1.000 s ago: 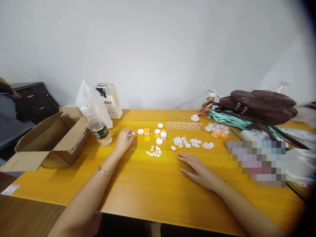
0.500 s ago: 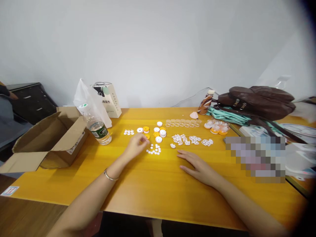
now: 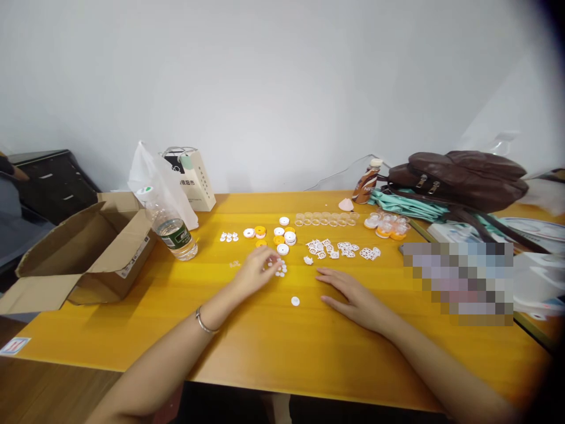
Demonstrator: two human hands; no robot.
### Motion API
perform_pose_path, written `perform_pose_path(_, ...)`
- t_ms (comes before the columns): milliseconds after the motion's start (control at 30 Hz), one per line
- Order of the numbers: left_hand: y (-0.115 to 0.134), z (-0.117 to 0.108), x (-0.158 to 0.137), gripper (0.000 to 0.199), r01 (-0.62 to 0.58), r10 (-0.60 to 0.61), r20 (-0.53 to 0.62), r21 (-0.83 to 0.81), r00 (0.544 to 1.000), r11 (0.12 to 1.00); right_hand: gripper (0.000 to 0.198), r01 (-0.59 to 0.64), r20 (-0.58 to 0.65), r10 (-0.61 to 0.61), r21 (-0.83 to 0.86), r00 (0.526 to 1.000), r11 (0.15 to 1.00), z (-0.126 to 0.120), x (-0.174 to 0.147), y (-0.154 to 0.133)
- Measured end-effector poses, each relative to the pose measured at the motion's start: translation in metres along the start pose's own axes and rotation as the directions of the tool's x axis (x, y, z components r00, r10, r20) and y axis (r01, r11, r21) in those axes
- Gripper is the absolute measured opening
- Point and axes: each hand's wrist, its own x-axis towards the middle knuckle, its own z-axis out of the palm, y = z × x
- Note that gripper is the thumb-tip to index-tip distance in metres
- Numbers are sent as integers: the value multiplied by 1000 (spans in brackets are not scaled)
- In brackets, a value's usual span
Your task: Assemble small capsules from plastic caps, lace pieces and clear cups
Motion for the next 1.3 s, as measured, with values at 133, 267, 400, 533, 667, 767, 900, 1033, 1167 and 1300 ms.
perform_pose_path(133, -40, -8, 12, 20, 86, -64, -81, 322, 995, 943, 39, -6, 7, 6, -18, 1000, 1000, -1, 0, -2)
perform_pose_path(267, -54, -6, 15, 19, 69, -61, -31, 386, 998, 920, 39, -4, 4, 4, -19, 1000, 1000, 0, 0, -2)
perform_pose_path(400, -47, -4, 15, 23, 53, -51, -15, 437, 999, 898, 38, -4, -8, 3, -16, 1000, 1000, 0, 0, -1)
perform_pose_path(533, -31, -8, 11, 22, -6, 0, 13, 447, 1000, 895, 38, -7, -11, 7, -18, 1000, 1000, 0, 0, -2)
perform_pose_path(667, -5, -11, -3, 20, -346, 303, 194, 253, 933, 903, 38, -7, -10, 7, -22, 1000, 1000, 0, 0, -2)
perform_pose_path(767, 11, -10, -10, 20, -537, 497, 283, 82, 821, 840, 38, -5, -9, 5, -19, 1000, 1000, 1, 0, -1)
perform_pose_path(900, 19, -10, -10, 21, -584, 532, 351, 54, 771, 810, 38, 3, -4, -3, -18, 1000, 1000, 1, 0, 0)
perform_pose_path(1033, 20, -8, -9, 25, -603, 529, 398, 82, 750, 793, 39, -4, 6, 4, -17, 1000, 1000, 1, 1, 0)
perform_pose_path(1167, 21, -8, -10, 24, -584, 520, 391, 58, 760, 810, 38, -6, -7, 5, -9, 1000, 1000, 1, 0, -1)
perform_pose_path(1300, 6, -25, -2, 22, -445, 420, 292, 20, 859, 895, 38, -10, -12, 10, -3, 1000, 1000, 2, -1, 0)
